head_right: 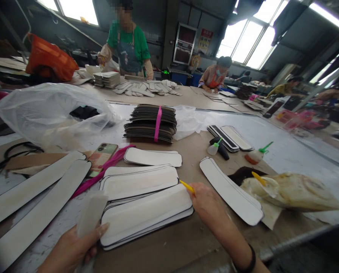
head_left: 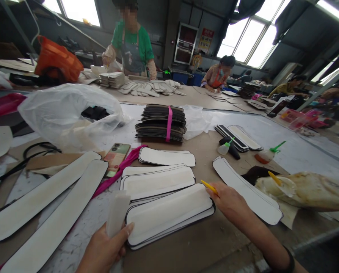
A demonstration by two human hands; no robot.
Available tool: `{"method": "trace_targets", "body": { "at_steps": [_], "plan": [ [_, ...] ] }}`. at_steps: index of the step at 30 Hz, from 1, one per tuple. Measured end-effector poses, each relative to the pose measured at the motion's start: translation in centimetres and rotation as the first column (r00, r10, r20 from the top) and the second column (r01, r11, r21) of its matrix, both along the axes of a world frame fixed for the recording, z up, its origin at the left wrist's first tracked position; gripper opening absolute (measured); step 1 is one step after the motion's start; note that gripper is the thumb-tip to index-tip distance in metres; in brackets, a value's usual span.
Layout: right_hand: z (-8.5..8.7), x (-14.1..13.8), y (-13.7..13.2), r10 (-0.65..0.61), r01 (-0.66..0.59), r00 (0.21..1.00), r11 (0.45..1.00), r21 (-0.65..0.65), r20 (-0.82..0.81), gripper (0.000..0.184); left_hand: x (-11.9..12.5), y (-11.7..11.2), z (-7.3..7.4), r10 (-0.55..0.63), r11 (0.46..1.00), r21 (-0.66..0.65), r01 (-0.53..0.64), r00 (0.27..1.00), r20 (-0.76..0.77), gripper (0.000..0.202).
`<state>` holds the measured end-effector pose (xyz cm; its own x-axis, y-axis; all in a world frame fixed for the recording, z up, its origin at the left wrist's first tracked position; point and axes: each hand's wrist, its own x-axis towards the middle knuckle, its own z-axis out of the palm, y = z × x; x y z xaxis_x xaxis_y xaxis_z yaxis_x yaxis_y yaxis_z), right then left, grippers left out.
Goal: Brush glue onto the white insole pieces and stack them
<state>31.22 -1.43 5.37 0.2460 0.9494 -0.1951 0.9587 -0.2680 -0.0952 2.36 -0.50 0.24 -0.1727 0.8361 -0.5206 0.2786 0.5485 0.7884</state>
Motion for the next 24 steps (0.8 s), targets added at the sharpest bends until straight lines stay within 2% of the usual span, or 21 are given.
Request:
{"method": "trace_targets", "body": {
  "at_steps": [3, 5, 7, 9, 12, 14, 17, 20, 22, 24],
  "plan": [
    [-0.1, 0.2, -0.4, 0.024, -0.021, 0.998, 0.998, 0.055, -0.057, 0.029, 0.0, -0.1, 0.0, 0.000, 1.000, 0.021, -0.001, 0.999, 0.043, 0.031],
    [0.0, 0.2, -0.7, 0.003, 0.015, 0.986, 0.994, 0.107, -0.166, 0.030, 0.0, -0.2, 0.0, 0.009, 0.999, 0.035, -0.012, 0.998, 0.069, 0.031],
    [0.1, 0.2, -0.9, -0.055, 0.102, 0.938, 0.987, 0.121, -0.342, 0.030, 0.1, -0.3, 0.1, 0.031, 0.998, 0.051, -0.035, 0.996, 0.089, 0.031],
    [0.2, 0.1, -1.2, -0.181, 0.247, 0.815, 0.968, 0.047, -0.551, 0.032, 0.1, -0.4, 0.2, 0.052, 0.996, 0.065, -0.060, 0.992, 0.118, 0.031],
    [0.0, -0.3, -1.6, -0.359, 0.455, 0.557, 0.886, -0.087, -0.749, 0.036, -0.1, -0.6, 0.4, 0.066, 0.994, 0.071, -0.082, 0.977, 0.202, 0.031],
    [-0.1, -0.5, -1.9, -0.367, 0.525, 0.462, 0.847, -0.084, -0.807, 0.038, -0.4, -0.8, 0.7, 0.074, 0.993, 0.071, -0.096, 0.962, 0.262, 0.032],
    [0.1, -0.7, -2.4, -0.338, 0.585, 0.377, 0.808, -0.061, -0.862, 0.044, -0.9, -1.0, 1.3, 0.093, 0.990, 0.070, -0.120, 0.946, 0.309, 0.039],
    [0.5, -1.1, -2.9, -0.331, 0.628, 0.314, 0.775, -0.066, -0.890, 0.049, -1.2, -1.4, 2.0, 0.098, 0.989, 0.075, -0.131, 0.935, 0.342, 0.048],
    [0.6, -1.4, -3.3, -0.324, 0.620, 0.294, 0.781, -0.079, -0.899, 0.050, -1.4, -1.6, 2.3, 0.068, 0.991, 0.085, -0.107, 0.924, 0.375, 0.047],
    [0.6, -1.8, -3.7, -0.314, 0.593, 0.346, 0.804, -0.054, -0.884, 0.048, -1.5, -1.8, 2.5, 0.024, 0.994, 0.084, -0.067, 0.902, 0.431, 0.040]
  ]
}}
